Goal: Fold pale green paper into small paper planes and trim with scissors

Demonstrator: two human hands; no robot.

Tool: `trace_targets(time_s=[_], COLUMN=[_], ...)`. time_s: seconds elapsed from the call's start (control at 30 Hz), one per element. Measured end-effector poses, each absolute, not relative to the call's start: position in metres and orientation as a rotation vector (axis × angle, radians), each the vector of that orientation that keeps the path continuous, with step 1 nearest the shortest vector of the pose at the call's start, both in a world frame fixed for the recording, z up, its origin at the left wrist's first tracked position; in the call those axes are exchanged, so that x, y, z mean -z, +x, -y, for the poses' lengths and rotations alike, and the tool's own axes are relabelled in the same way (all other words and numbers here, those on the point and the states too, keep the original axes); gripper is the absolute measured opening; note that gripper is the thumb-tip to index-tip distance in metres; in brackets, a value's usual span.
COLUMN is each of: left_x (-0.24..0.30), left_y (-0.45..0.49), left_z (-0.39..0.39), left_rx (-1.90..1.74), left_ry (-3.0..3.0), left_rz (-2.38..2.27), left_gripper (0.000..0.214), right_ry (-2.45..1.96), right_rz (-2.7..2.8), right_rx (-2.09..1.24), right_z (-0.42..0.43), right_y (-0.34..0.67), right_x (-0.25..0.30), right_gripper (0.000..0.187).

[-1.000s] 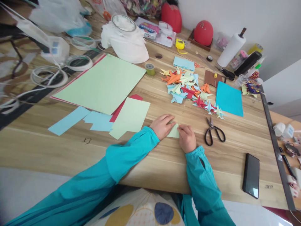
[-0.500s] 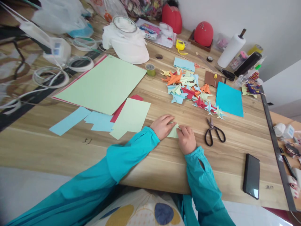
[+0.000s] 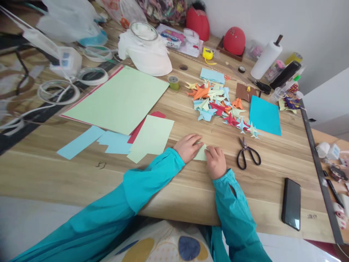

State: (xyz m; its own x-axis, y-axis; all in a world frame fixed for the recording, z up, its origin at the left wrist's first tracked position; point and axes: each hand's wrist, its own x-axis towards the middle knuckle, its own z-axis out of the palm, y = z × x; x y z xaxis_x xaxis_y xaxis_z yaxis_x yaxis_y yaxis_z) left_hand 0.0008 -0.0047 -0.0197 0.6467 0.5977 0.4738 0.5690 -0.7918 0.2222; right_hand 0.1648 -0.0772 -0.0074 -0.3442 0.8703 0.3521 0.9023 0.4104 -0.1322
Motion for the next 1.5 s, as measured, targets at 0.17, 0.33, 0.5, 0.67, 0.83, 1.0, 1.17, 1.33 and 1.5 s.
trace_targets(time_s=[0.17, 0.33, 0.5, 0.67, 0.83, 1.0, 1.17, 1.33, 1.5], left_x=[0.0184, 0.0196, 0.0199, 0.0169, 0.0167, 0.0196, 0.0160, 0.0155, 0.0185], left_y=[0.0010, 0.0005, -0.0001, 0.0013, 0.0025, 0.0016, -0.0013, -0.0014, -0.0008], left_z=[0.0048, 0.0042, 0.0051, 0.0072, 0.0070, 0.0059, 0.0073, 0.0056, 0.0039], left_rx=[-0.839, -0.827, -0.774, -0.728, -0.726, -0.792, -0.864, -0.875, -0.784], left_ry=[2.828, 2.834, 2.852, 2.861, 2.833, 2.842, 2.873, 2.924, 2.930], left_rz=[-1.007, -0.986, -0.989, -1.036, -1.056, -1.034, -0.920, -0.726, -0.703], left_gripper=[0.025, 0.031, 0.027, 0.027, 0.029, 0.031, 0.025, 0.023, 0.024], right_ry=[-1.564, -1.571, -1.582, -1.587, -1.588, -1.609, -1.607, -1.620, -1.634], right_rz=[2.331, 2.348, 2.352, 2.369, 2.378, 2.382, 2.382, 2.386, 2.393], right_rx=[0.118, 0.142, 0.151, 0.191, 0.217, 0.226, 0.239, 0.239, 0.235], right_z=[0.0774, 0.0775, 0.0779, 0.0778, 0.0777, 0.0774, 0.0773, 0.0772, 0.0771], right_y=[0.1645, 0.1642, 0.1632, 0.1623, 0.1626, 0.1622, 0.1618, 0.1613, 0.1613], right_x=[0.0060, 0.0049, 0.0035, 0.0020, 0.0026, 0.0021, 0.0017, 0.0010, 0.0010], right_gripper=[0.032, 0.032, 0.032, 0.031, 0.028, 0.027, 0.025, 0.023, 0.024])
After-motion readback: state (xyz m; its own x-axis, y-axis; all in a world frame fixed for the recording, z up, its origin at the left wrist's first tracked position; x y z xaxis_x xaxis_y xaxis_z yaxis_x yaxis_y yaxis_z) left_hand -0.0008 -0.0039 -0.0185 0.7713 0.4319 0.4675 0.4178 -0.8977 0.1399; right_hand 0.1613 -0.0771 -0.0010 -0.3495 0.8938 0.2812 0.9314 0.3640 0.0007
